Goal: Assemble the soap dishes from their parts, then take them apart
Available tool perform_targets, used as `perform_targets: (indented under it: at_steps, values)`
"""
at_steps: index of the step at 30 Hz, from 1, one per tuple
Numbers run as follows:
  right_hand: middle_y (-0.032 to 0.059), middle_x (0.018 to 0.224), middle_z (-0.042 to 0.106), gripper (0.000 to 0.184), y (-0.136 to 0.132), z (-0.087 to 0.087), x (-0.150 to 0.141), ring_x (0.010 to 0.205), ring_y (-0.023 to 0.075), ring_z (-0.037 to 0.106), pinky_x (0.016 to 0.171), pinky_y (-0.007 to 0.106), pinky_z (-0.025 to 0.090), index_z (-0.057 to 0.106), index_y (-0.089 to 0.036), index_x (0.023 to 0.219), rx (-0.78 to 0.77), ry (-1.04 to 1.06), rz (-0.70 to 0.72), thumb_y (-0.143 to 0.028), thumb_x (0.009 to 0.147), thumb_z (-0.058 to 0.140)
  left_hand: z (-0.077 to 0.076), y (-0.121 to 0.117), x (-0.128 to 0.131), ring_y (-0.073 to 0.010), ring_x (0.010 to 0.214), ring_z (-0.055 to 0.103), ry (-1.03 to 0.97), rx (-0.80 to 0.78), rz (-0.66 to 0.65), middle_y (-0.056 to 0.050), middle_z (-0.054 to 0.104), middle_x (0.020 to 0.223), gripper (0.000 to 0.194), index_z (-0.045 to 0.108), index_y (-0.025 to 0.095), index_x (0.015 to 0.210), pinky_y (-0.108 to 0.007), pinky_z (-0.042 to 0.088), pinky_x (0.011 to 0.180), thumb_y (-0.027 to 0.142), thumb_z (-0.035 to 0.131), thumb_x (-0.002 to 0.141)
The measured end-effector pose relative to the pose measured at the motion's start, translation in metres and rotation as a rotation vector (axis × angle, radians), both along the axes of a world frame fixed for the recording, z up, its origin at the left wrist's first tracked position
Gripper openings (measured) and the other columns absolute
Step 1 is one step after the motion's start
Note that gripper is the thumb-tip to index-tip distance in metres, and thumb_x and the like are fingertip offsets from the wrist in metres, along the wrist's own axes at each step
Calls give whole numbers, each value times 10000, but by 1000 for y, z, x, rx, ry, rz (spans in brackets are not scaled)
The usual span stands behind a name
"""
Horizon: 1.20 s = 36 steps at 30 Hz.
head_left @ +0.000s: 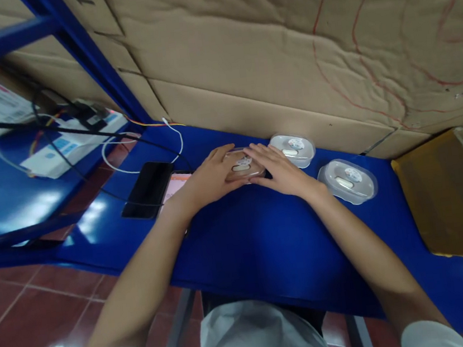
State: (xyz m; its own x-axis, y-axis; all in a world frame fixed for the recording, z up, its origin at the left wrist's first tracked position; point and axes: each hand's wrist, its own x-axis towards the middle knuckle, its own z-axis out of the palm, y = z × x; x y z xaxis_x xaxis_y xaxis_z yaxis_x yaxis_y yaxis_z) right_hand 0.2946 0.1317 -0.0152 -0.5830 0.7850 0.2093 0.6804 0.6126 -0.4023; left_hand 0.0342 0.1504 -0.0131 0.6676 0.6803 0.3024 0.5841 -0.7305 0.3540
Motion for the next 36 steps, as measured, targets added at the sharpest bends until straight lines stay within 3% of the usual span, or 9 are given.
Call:
perform_targets:
  at_steps: [6,11,15,19,24,29,33,36]
  values:
    - [105,1754,402,731,-6,13,2,1634,338,351,1316,643,323,346,-351,1707,46,93,0,-405,1049,662,17,-4,1,-359,1508,507,-95,61,-13,-182,548,1591,549,612,207,1462,-567,442,1248,481,747,1005]
    - [106,1704,465,700,-54,29,10,1607,331,397,1306,629,365,406,-357,1673,119,157,34,-399,1037,694,36,-55,3,-329,1565,444,-108,45,-74,-140,501,1642,603,483,275,1585,-581,405,1291,380,717,1039]
    - [145,1704,454,690,-104,12,15,1607,334,400,1275,614,431,423,-322,1657,63,157,105,-408,1033,703,21,-102,-4,-341,1549,468,-85,-32,-125,-130,490,1640,589,477,319,1582,-600,456,1260,378,708,1043]
    - [146,1631,544,649,-125,-14,11,1574,315,460,1265,582,462,459,-296,1623,41,172,159,-361,1029,713,-4,-120,-13,-348,1523,495,-74,-57,-141,-142,545,1561,511,534,278,1488,-588,505,1224,394,725,1029]
    - [144,1600,574,583,-128,-22,5,1558,315,483,1277,588,445,529,-270,1563,34,96,162,-322,1017,726,-19,-123,-18,-344,1492,527,-87,-89,-133,-136,556,1519,477,548,279,1441,-582,521,1207,365,744,1015]
    - [155,1585,593,492,-118,-14,5,1533,315,512,1253,577,466,602,-244,1489,47,62,172,-419,1039,695,-16,-121,-18,-364,1463,544,-75,-73,-107,-143,553,1512,518,567,272,1411,-587,508,1203,434,790,972]
    - [155,1642,543,482,-78,-2,8,1583,319,443,1280,608,406,568,-257,1537,115,46,109,-424,1086,601,-9,-88,-8,-371,1529,480,-107,-63,23,-170,464,1628,604,503,275,1511,-599,435,1247,483,740,996]
    - [150,1725,437,590,-40,3,7,1635,334,350,1301,660,340,453,-282,1633,128,-12,45,-341,1069,614,-12,-47,2,-405,1646,275,-51,-119,182,-206,355,1718,776,387,240,1619,-650,323,1287,448,752,967]
